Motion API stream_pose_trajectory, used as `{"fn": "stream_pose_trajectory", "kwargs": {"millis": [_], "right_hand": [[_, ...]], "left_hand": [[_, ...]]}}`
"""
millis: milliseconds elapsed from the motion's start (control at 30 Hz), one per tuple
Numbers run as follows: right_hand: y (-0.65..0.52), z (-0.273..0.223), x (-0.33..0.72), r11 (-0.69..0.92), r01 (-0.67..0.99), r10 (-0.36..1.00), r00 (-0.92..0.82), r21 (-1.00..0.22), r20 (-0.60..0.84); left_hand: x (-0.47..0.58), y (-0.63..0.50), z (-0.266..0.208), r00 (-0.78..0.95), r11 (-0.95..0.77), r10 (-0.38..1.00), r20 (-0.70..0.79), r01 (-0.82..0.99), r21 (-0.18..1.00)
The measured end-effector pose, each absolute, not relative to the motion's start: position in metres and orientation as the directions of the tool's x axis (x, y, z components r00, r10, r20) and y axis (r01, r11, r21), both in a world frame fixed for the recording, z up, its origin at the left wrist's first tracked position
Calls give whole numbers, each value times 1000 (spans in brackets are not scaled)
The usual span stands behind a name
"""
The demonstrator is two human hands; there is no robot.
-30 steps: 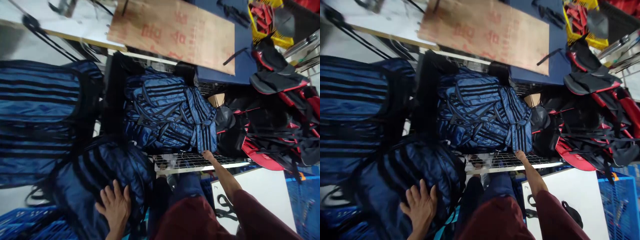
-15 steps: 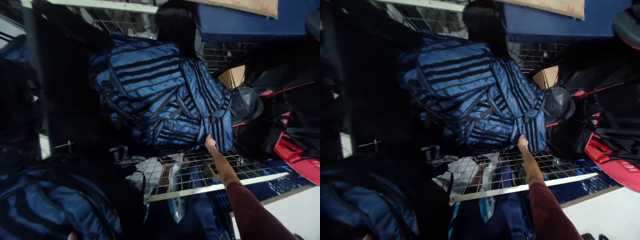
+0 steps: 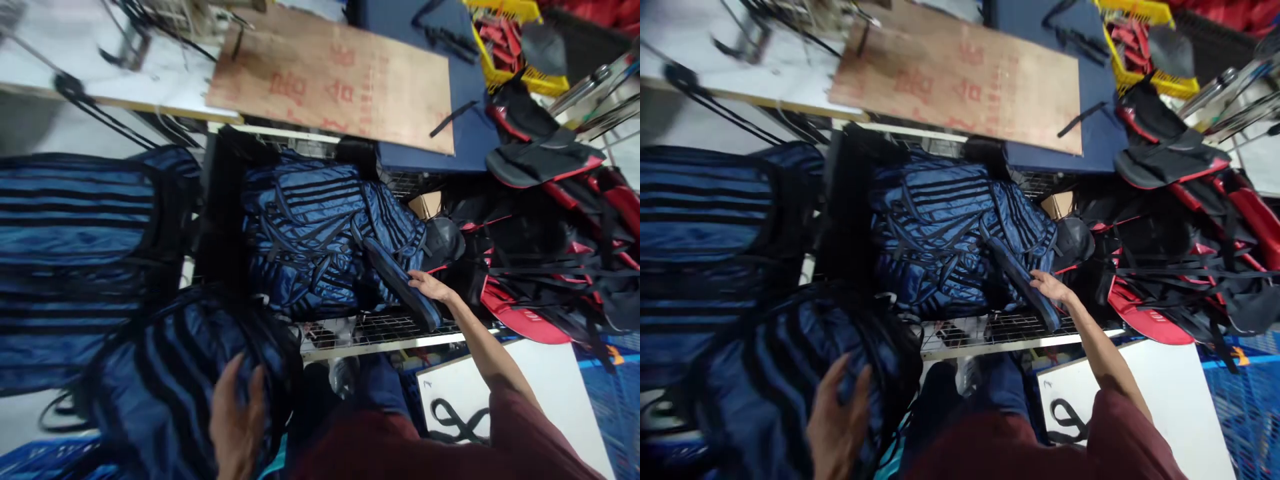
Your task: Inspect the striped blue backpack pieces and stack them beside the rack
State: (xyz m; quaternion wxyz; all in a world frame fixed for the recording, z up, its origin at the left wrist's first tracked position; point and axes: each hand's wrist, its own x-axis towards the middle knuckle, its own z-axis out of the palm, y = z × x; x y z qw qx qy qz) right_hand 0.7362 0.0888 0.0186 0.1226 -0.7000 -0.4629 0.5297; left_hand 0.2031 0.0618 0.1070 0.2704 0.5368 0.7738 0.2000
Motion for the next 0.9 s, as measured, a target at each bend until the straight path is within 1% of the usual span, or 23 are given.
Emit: {"fn": "stream_pose_trajectory", "kwargs": {"millis": [33,100,200,267,333,467,600,733,833,900], "right_hand": [[88,44,725,-516,483,804,-12,-707,-595],[86,91,699,-471,383,853,-34,-795,-521],[82,150,659,-416,231,901,-30,-880,-434],[77,176,634,-391,190,913,-43,-901,-406],[72,192,613,-367,166,923,-57,-915,-381],[67,200,579,-321,155,945,-6,-934,-326],[70,202,558,-249,134,962,-80,-959,-261],[80,202,545,-225,123,971,-60,-967,-233],[90,192,540,-249,147,968,-2,-957,-252],[98,181,540,-264,205,964,19,-943,-266]], "left_hand": [[219,60,114,-211,307,951,-225,694,651],[248,53,126,-17,218,965,-263,611,761],[281,43,147,221,140,935,-277,488,862],[297,41,163,302,149,909,-285,404,903],[308,46,180,324,214,894,-309,299,930],[320,59,201,320,351,879,-354,70,934],[326,53,203,358,451,838,-411,-33,892],[331,32,204,435,557,760,-482,-57,828],[332,22,205,471,554,735,-489,0,833],[328,21,204,443,549,742,-504,30,835]]}}
